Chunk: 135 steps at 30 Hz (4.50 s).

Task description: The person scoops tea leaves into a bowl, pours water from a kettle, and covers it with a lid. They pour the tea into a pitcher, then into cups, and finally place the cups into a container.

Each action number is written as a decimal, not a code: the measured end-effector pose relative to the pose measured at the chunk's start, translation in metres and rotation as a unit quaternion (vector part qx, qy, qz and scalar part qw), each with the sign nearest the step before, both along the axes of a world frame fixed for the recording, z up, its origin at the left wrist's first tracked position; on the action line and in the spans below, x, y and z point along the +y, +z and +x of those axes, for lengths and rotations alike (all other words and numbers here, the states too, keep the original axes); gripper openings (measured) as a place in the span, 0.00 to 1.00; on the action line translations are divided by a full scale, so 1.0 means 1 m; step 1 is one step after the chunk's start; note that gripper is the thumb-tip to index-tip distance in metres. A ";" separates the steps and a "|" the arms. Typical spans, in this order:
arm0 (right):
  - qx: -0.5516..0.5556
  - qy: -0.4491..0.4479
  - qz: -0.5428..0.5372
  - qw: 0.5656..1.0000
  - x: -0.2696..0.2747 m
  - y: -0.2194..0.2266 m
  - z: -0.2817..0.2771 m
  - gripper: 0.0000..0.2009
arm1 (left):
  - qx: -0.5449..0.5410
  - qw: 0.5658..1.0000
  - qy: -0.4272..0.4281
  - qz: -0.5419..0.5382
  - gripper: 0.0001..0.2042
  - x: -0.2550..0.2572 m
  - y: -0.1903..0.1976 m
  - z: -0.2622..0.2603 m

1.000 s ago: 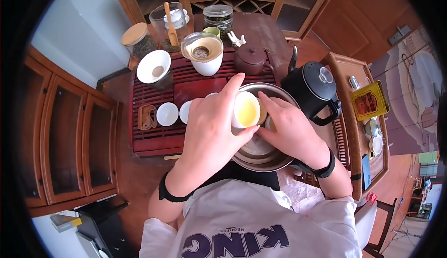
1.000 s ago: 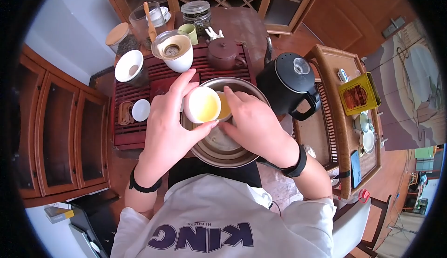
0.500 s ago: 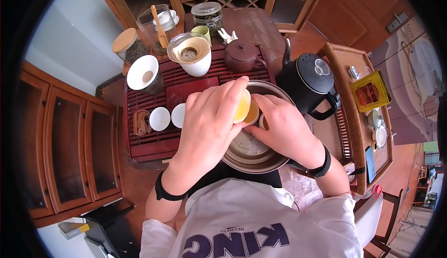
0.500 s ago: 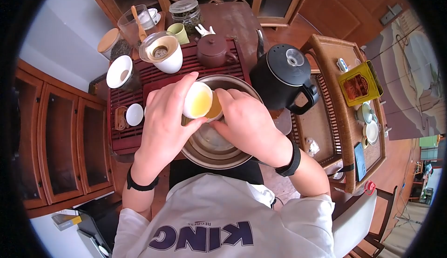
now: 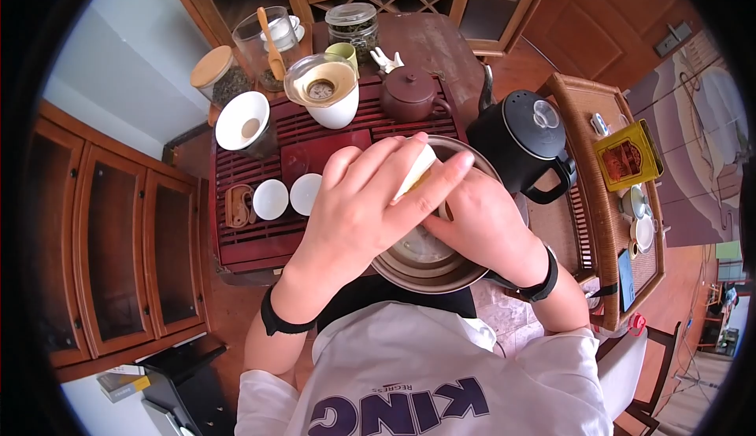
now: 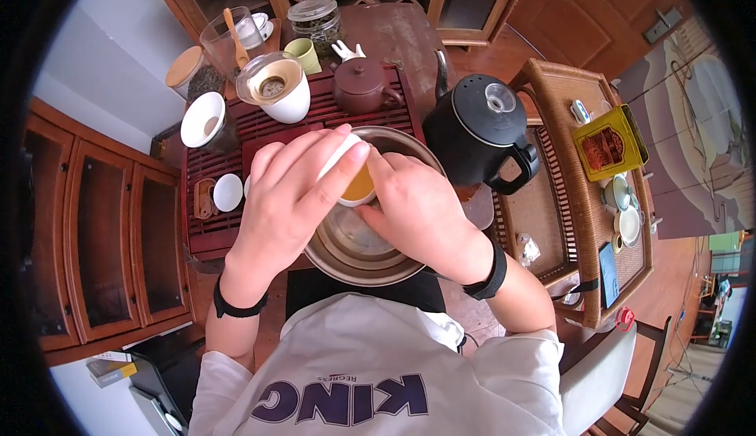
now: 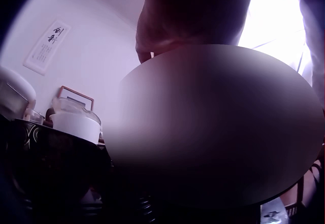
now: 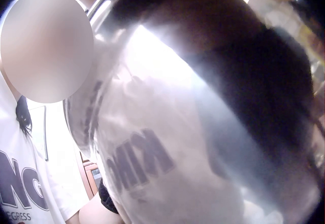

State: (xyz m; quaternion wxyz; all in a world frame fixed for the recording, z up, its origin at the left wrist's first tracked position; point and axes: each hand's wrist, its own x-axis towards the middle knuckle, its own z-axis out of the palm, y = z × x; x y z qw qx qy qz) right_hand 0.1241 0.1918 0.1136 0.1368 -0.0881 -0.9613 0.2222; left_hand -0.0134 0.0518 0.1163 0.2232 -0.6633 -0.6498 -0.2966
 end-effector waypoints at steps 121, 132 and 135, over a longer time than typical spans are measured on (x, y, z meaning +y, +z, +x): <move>-0.192 0.090 0.158 0.964 0.010 0.051 0.016 0.31 | -0.248 0.937 0.022 -0.243 0.22 -0.032 0.016 0.023; -0.181 0.112 0.095 0.972 0.021 0.067 0.013 0.29 | -0.253 0.938 0.012 -0.237 0.22 -0.032 0.014 0.022; -0.179 0.079 0.102 0.975 0.021 0.073 0.003 0.26 | -0.253 0.936 0.014 -0.243 0.22 -0.031 0.015 0.023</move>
